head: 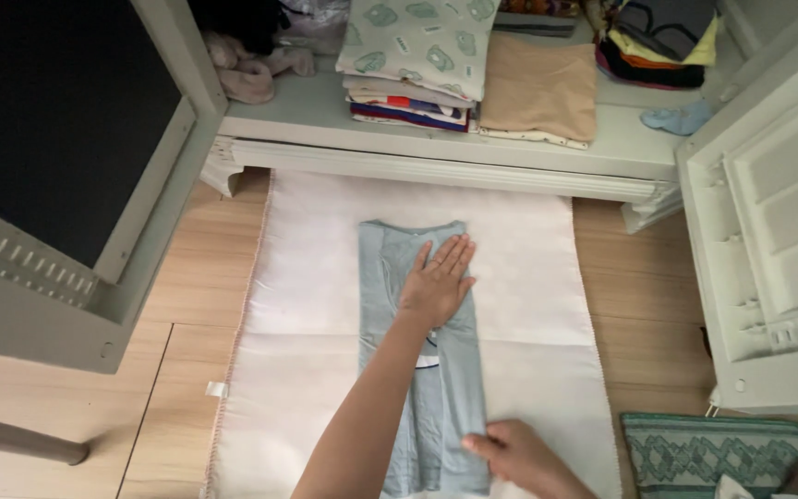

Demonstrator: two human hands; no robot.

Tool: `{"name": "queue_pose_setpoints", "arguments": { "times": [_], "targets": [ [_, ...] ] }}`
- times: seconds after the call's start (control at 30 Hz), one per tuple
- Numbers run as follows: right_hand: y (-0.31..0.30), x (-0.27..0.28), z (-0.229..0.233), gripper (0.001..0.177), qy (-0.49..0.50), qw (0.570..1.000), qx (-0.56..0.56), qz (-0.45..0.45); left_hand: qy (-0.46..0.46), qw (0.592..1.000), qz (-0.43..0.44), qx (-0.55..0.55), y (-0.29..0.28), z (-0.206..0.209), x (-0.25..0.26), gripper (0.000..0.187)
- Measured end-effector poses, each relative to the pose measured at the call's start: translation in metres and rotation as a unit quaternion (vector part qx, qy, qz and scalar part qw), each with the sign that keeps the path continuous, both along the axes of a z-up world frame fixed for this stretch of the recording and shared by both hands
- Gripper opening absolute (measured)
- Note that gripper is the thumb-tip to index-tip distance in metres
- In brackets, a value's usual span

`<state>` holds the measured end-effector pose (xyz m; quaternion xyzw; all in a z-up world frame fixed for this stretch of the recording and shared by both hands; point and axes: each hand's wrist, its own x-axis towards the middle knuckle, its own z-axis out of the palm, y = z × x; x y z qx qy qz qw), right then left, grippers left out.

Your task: Folding small t-shirts and placing them into a closet.

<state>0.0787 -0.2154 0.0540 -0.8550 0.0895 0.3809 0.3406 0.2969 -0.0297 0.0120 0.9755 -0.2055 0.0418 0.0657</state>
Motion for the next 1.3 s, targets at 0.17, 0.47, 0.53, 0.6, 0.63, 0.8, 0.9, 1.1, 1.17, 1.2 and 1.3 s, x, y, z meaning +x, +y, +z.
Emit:
{"name": "queue_pose_setpoints", "arguments": {
  "times": [0.17,0.47,0.53,0.6,0.63,0.8,0.9,1.1,1.17,1.2,1.3],
  "targets": [
    [-0.002,-0.019,-0.021,0.060,-0.074,0.995,-0.011,0.065,0.053,0.998,0.020,0.020,-0.008,0.015,0.004,0.067],
    [0.004,0.045,0.054,0.038,-0.255,0.936,-0.143,0.195,-0.006,0.994,-0.065,-0.089,0.013,0.009,0.001,0.080],
    [0.015,0.069,0.071,0.020,-0.454,0.857,-0.064,0.234,-0.034,0.991,-0.088,-0.096,0.017,0.018,-0.007,0.066],
    [0.028,0.083,0.080,0.036,-0.498,0.825,0.008,0.268,0.007,0.996,-0.081,-0.024,0.018,0.019,-0.016,0.059],
    [0.029,0.082,0.084,0.036,-0.496,0.826,0.006,0.268,0.008,0.996,-0.082,-0.025,0.018,0.019,-0.016,0.059],
    [0.032,0.040,0.032,0.071,-0.363,0.819,0.009,0.445,-0.036,0.996,-0.059,-0.062,0.020,0.014,-0.017,0.057],
    [0.003,-0.014,0.019,0.059,-0.390,0.758,0.038,0.521,-0.093,0.991,-0.063,-0.069,0.021,0.005,-0.018,0.057],
    [-0.038,-0.033,-0.003,0.050,-0.344,0.797,0.282,0.409,-0.056,0.988,-0.129,-0.055,0.040,0.058,-0.056,0.058],
    [-0.009,-0.017,0.065,0.049,-0.353,0.843,0.237,0.329,-0.074,0.987,-0.100,-0.106,0.070,0.081,-0.091,0.057],
    [0.001,-0.008,0.102,0.050,-0.360,0.881,0.184,0.244,-0.095,0.980,-0.075,-0.160,0.078,0.094,-0.106,0.056],
    [0.009,0.021,0.080,0.060,-0.434,0.854,0.100,0.269,-0.184,0.982,-0.016,-0.030,0.122,0.086,-0.169,0.066]
  ]
}}
